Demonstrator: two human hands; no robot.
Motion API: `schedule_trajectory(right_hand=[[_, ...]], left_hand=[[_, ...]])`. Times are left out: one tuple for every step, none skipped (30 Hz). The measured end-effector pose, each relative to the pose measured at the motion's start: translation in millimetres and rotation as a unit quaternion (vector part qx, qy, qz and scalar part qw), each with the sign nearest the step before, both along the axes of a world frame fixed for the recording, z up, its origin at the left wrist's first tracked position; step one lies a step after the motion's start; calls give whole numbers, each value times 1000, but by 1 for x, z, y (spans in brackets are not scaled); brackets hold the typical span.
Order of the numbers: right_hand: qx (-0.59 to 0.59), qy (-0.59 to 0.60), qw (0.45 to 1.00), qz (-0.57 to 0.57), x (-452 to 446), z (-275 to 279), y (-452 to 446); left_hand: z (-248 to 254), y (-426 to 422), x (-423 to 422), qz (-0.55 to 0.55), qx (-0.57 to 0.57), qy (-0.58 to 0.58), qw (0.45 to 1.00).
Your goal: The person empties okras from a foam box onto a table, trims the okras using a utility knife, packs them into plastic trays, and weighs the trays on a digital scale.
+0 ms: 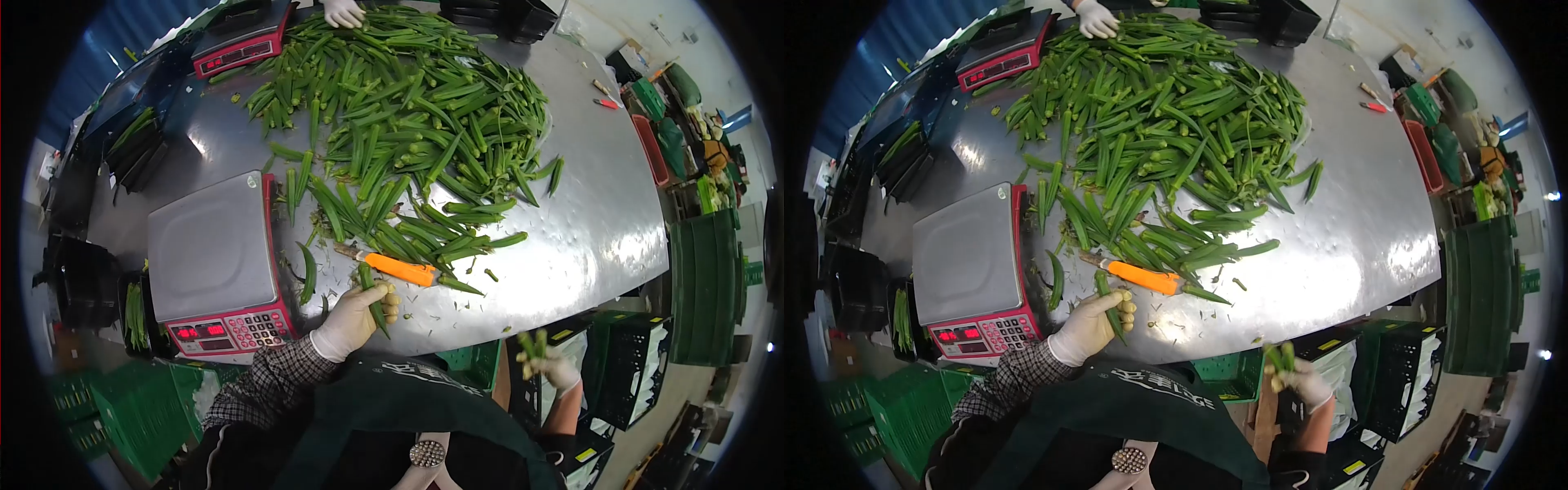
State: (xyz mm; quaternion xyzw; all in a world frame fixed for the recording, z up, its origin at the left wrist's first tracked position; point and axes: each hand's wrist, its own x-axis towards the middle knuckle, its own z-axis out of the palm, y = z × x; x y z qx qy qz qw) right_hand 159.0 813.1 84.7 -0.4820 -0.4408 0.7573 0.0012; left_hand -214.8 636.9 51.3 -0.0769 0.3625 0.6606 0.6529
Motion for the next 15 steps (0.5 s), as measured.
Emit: schedule_trajectory(right_hand=[[-20,-94,995,33,29,-21,-6],[78,-167,972,145,33,-33,-7],[174,-235,922,254,34,-43,-9],[266,-296,846,356,34,-55,-8],[465,-273,788,297,13,-54,-6],[366,-229,897,100,-11,-50,3],[351,-206,908,101,-62,-18,13],[413,-152,893,98,-103,-3,16],[489,-82,860,118,-136,-9,23],[584,-7,801,130,-172,-23,29],[645,32,747,161,-210,-26,35],[659,-51,713,233,-243,-37,40],[682,-92,671,277,-267,-48,45],[652,-188,633,371,-288,-50,50],[644,-215,615,401,-300,-49,51]], left_hand=[[0,1,2,-5,3,-2,1000],[0,2,5,-9,6,-3,1000],[-1,2,6,-13,8,-7,1000],[-2,2,7,-15,9,-10,1000],[-2,1,8,-17,9,-12,1000],[-2,0,10,-14,6,-15,1000],[-2,-2,10,-12,4,-18,1000],[0,-3,10,-10,2,-19,1000],[2,-4,10,-11,-2,-13,1000],[6,-5,11,-10,-6,-7,1000],[8,-8,11,-9,-11,-1,1000],[9,-12,12,-7,-12,5,1000],[10,-15,12,-5,-13,11,1000],[11,-18,12,-4,-14,17,1000],[11,-21,12,3,-14,15,1000]])
